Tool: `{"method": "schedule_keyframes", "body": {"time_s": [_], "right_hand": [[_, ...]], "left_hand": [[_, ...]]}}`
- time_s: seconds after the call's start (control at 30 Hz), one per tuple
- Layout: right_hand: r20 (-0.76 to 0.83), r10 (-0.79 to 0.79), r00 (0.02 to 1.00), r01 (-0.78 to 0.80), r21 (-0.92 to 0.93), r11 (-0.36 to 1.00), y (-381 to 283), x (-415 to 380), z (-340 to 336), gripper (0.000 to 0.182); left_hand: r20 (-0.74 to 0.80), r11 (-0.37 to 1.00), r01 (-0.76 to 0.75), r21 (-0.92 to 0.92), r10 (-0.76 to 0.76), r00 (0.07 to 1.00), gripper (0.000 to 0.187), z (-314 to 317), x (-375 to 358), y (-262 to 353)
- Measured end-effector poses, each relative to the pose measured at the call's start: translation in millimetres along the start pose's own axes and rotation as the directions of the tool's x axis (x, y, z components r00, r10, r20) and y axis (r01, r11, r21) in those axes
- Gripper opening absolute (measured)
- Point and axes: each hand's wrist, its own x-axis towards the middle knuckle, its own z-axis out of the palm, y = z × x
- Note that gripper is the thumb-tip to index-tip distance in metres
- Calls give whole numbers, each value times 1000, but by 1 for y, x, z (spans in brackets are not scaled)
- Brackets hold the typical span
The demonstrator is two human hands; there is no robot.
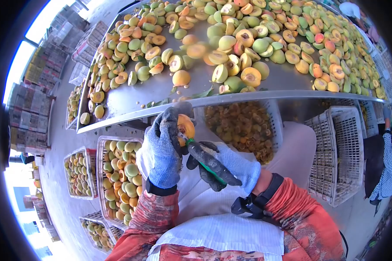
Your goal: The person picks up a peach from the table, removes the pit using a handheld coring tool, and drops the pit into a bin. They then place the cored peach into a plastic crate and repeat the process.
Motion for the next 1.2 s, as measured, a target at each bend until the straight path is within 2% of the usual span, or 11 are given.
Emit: {"method": "schedule_keyframes", "body": {"time_s": [0.4,0.5,0.57,0.6,0.77,0.83,0.9,0.93,1.03,1.17,1.2], "right_hand": [[275,-321,906,7,750,662,44,-8,-22,56],[210,-457,864,121,794,595,43,-15,-20,54],[139,-549,824,219,816,534,36,-19,-20,55],[86,-593,800,279,822,497,32,-20,-22,56],[-48,-469,882,400,602,691,25,-28,-69,55],[-173,-389,905,422,470,775,27,-29,-72,54],[-269,-278,922,372,415,831,31,-24,-76,53],[-292,-244,925,342,355,870,28,-22,-76,54],[-376,-150,915,270,292,917,26,-14,-69,55],[-378,-133,916,245,268,932,25,-10,-81,55],[-405,-105,908,231,277,933,20,-12,-79,55]], "left_hand": [[508,899,205,-386,21,861,23,47,38,-21],[243,811,-499,-306,573,783,39,48,45,-40],[253,784,260,-564,-136,958,33,11,44,-37],[350,516,567,-642,-461,815,33,-11,44,-34],[-438,997,19,76,16,899,26,-169,40,-129],[-301,607,163,778,132,945,30,-215,9,-157],[-120,312,347,884,-568,814,36,-246,-21,-201],[-282,205,455,867,-551,785,33,-246,-11,-198],[-317,857,370,359,-261,912,24,-229,27,-193],[-16,979,139,148,-138,990,21,-63,116,-77],[107,851,-8,525,-56,993,27,-30,139,-84]]}}
